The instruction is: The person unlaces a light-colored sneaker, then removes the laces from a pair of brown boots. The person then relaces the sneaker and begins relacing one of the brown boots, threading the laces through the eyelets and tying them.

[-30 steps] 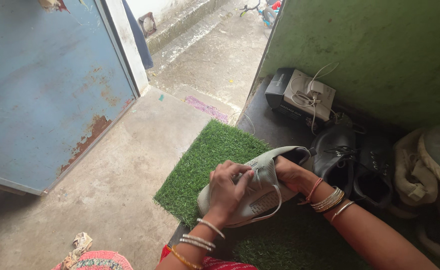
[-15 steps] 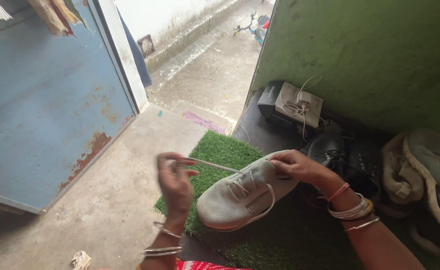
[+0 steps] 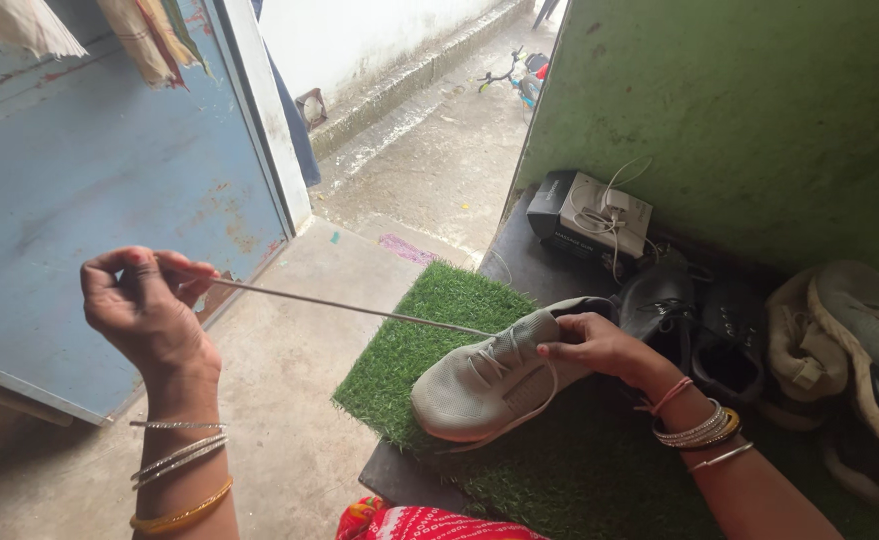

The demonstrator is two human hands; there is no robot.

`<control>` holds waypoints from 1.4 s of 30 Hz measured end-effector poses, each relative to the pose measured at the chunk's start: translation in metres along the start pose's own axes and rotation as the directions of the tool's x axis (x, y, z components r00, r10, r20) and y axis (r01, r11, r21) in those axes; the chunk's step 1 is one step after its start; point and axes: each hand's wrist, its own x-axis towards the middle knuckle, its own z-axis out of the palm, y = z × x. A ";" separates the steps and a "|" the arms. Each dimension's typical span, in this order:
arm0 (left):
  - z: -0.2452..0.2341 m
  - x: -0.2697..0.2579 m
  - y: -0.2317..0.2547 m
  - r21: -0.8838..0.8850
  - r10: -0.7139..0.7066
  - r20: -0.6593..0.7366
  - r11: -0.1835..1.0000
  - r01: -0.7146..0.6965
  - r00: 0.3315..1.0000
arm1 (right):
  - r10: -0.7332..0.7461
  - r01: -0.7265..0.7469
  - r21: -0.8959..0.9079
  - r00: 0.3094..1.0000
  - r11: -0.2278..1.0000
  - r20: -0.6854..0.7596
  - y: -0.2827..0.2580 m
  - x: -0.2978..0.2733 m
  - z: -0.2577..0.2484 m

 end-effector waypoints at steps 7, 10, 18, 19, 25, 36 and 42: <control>0.033 -0.013 -0.005 -0.005 0.013 -0.110 1.000 -0.014 0.994 | -0.085 0.092 0.250 0.996 0.964 -0.039 0.012 -0.012 0.009; 0.055 -0.035 -0.013 -0.013 0.054 -0.012 0.998 -0.055 0.998 | -0.085 0.105 0.232 0.992 0.967 -0.092 0.014 -0.016 0.016; 0.138 -0.185 -0.045 0.115 -0.181 0.670 0.983 0.140 0.720 | 0.029 0.022 0.257 0.981 0.966 -0.191 0.018 -0.008 0.022; 0.141 -0.200 -0.046 0.206 -0.285 0.704 0.958 0.197 0.651 | 0.010 0.044 0.291 0.983 0.956 -0.183 0.018 -0.008 0.023; 0.143 -0.228 -0.057 0.417 -0.355 0.692 0.907 0.053 0.628 | -0.047 0.114 0.360 0.981 0.926 -0.190 0.016 -0.010 0.026; 0.152 -0.229 -0.072 0.468 -0.327 0.724 0.880 -0.085 0.607 | -0.050 0.115 0.395 0.984 0.911 -0.172 0.008 -0.013 0.024; 0.169 -0.233 -0.073 0.556 -0.364 0.729 0.809 -0.192 0.579 | -0.039 0.112 0.421 0.983 0.900 -0.179 0.014 -0.021 0.018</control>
